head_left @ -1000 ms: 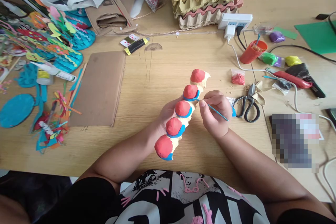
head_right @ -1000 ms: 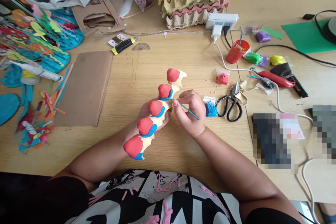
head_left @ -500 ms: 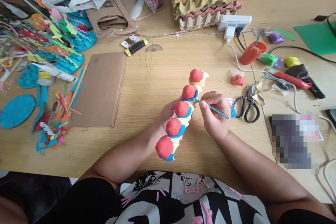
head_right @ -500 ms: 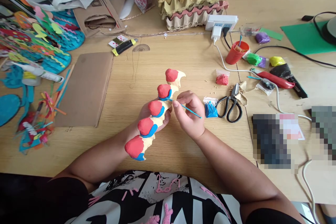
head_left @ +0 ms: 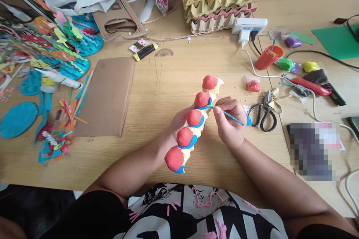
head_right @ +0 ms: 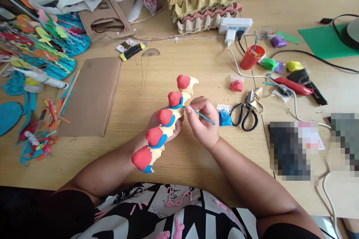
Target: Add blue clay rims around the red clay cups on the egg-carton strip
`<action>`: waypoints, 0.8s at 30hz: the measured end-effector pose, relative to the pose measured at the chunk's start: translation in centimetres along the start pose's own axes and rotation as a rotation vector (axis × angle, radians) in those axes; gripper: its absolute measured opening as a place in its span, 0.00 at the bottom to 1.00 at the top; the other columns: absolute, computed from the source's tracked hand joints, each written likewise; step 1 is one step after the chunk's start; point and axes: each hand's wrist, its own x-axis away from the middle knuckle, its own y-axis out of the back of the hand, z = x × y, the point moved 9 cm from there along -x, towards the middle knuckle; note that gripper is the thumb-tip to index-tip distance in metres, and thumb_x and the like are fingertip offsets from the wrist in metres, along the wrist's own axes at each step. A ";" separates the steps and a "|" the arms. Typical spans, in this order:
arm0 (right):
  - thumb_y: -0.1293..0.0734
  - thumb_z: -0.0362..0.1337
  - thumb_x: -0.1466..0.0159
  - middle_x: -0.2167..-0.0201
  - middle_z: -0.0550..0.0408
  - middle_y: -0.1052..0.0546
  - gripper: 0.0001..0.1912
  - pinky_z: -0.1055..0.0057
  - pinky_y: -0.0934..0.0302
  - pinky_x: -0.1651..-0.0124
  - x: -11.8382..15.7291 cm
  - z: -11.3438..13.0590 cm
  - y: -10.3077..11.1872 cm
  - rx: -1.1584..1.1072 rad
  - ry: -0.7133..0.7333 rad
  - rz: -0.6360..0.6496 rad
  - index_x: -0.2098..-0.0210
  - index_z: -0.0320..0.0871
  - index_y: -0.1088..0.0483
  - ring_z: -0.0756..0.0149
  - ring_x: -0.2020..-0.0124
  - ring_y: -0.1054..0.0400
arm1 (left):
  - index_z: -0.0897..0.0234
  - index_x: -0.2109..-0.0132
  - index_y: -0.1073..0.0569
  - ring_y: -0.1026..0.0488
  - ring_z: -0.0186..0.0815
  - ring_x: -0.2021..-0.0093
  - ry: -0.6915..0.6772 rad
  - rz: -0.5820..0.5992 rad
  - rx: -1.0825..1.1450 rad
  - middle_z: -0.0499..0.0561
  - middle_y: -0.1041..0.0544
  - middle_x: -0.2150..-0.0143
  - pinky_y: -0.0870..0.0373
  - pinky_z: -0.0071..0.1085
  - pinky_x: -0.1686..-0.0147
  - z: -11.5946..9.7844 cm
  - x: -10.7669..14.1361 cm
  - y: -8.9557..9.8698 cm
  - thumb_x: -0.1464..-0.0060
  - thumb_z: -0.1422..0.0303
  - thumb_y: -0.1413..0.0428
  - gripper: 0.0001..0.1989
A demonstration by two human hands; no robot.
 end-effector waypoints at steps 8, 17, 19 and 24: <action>0.30 0.32 0.32 0.70 0.59 0.29 0.08 0.67 0.39 0.65 0.0 -0.3 0.0 -0.041 -0.014 0.000 0.67 0.46 0.32 0.70 0.69 0.34 | 0.49 0.45 0.24 0.17 0.51 0.55 -0.058 0.047 -0.017 0.53 0.16 0.61 0.20 0.36 0.65 -0.3 -0.2 0.0 0.41 0.46 0.47 0.23; 0.30 0.33 0.32 0.70 0.59 0.29 0.08 0.67 0.38 0.65 0.0 -0.2 0.1 -0.046 -0.019 0.004 0.67 0.47 0.32 0.70 0.69 0.34 | 0.46 0.43 0.25 0.17 0.51 0.52 -0.041 0.052 -0.095 0.51 0.15 0.58 0.19 0.38 0.65 -0.2 -0.7 0.6 0.41 0.45 0.47 0.23; 0.30 0.33 0.32 0.70 0.59 0.29 0.08 0.67 0.38 0.65 -0.1 0.1 0.0 -0.049 0.004 0.016 0.67 0.47 0.32 0.69 0.69 0.33 | 0.47 0.43 0.25 0.17 0.51 0.52 -0.038 0.062 -0.101 0.52 0.15 0.58 0.19 0.39 0.63 -0.2 -0.7 0.4 0.40 0.44 0.48 0.24; 0.30 0.31 0.33 0.70 0.59 0.29 0.07 0.66 0.38 0.64 -0.2 0.5 -0.1 -0.036 0.043 0.039 0.66 0.47 0.32 0.69 0.68 0.33 | 0.50 0.42 0.25 0.18 0.51 0.50 -0.080 0.113 -0.070 0.54 0.14 0.58 0.20 0.41 0.56 -0.4 -0.3 -0.3 0.39 0.42 0.52 0.28</action>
